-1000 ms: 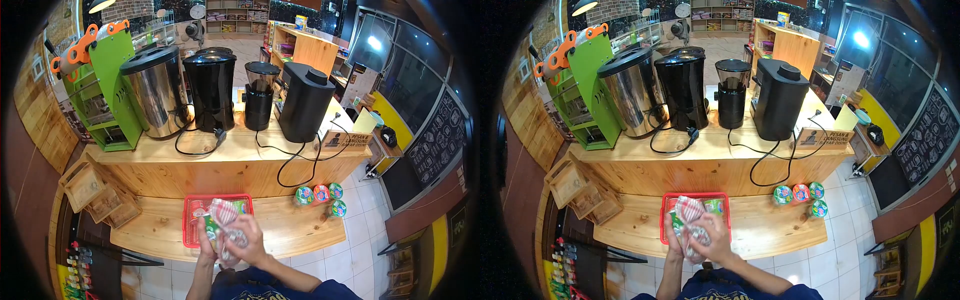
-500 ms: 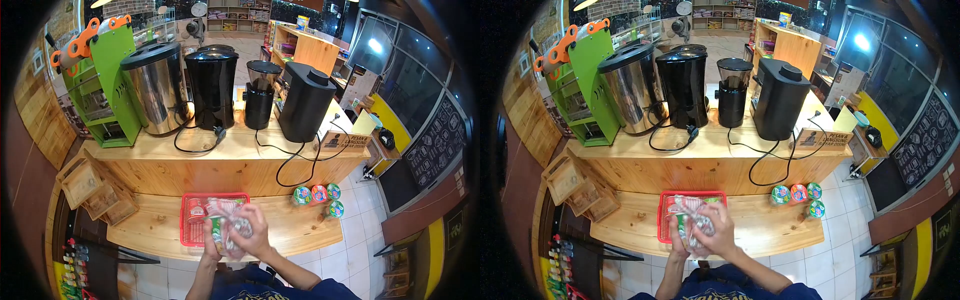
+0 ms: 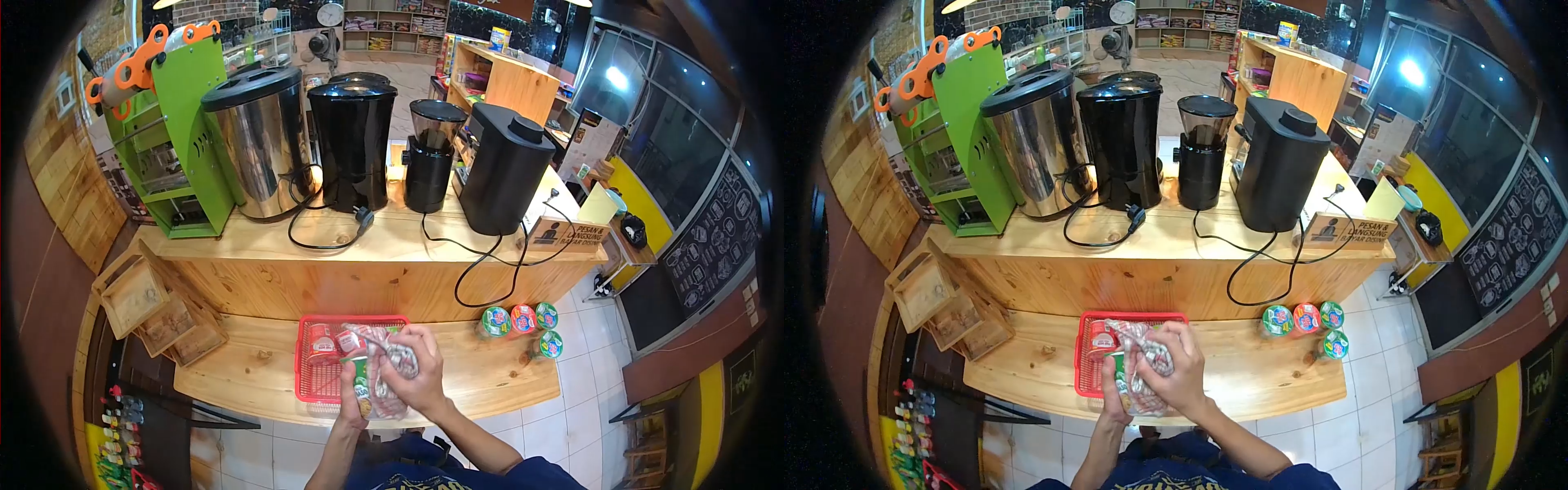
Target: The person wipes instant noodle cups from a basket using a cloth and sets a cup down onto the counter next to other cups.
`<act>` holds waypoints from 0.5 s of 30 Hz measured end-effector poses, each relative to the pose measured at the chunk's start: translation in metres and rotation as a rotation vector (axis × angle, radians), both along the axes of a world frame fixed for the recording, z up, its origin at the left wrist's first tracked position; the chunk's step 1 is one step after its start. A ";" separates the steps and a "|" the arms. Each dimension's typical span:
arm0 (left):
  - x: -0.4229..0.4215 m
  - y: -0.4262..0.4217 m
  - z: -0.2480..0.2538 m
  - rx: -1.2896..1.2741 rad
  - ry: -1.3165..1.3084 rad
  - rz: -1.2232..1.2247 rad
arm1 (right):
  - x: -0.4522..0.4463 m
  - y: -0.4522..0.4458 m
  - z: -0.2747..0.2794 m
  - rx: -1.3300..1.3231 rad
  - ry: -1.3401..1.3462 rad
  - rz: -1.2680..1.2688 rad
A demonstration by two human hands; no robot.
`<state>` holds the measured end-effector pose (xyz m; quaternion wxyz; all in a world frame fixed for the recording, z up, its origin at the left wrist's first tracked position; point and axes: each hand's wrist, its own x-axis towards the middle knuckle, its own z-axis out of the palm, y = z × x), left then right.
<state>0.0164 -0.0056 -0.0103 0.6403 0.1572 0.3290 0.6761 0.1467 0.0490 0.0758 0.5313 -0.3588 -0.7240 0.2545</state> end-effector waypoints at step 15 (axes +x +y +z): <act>0.012 0.002 0.027 0.044 -0.080 0.055 | 0.000 0.006 0.012 0.042 0.003 -0.013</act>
